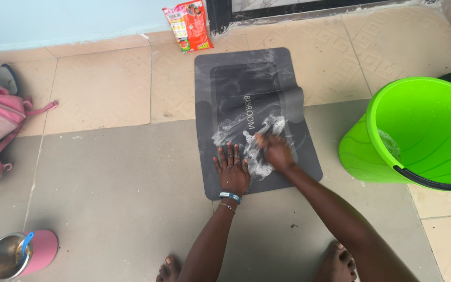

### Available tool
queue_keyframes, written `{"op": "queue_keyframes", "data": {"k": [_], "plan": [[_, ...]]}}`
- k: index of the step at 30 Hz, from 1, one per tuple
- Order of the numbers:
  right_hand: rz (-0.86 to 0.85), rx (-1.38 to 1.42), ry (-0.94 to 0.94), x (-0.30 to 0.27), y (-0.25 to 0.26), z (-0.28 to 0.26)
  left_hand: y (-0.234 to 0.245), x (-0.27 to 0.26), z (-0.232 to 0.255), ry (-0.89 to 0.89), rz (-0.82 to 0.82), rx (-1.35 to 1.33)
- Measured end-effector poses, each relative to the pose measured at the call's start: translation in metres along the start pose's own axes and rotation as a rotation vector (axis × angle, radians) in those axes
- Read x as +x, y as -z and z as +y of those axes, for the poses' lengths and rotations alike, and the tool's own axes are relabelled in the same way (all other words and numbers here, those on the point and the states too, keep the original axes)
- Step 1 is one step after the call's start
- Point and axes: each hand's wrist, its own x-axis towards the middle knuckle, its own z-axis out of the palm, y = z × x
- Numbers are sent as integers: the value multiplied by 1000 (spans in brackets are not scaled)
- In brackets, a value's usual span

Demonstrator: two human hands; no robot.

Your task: The person cleans a gray mat on the floor by scrubbing it with a sponge and soapy water from a green bucket.

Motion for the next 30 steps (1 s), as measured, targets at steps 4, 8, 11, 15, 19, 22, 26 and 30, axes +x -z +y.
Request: {"op": "queue_keyframes", "data": {"k": [4, 8, 11, 15, 19, 22, 26, 30], "plan": [[36, -70, -399, 59, -20, 16, -2, 9, 0, 8, 0, 3], [-187, 106, -408, 25, -22, -55, -4, 7, -1, 11, -3, -13], [61, 339, -137, 6, -5, -86, -1, 6, -5, -2, -66, 38], [76, 280, 6, 29, 2, -54, -3, 10, -4, 8, -5, -4], [-99, 273, -610, 65, -15, -45, -4, 6, -5, 29, -6, -17], [160, 383, -268, 26, -3, -81, -5, 4, -4, 10, 13, -47], [178, 462, -102, 13, 21, -88, -3, 5, -5, 50, -59, -53], [104, 416, -432, 53, 17, -79, -8, 6, -7, 21, -30, -33]]}}
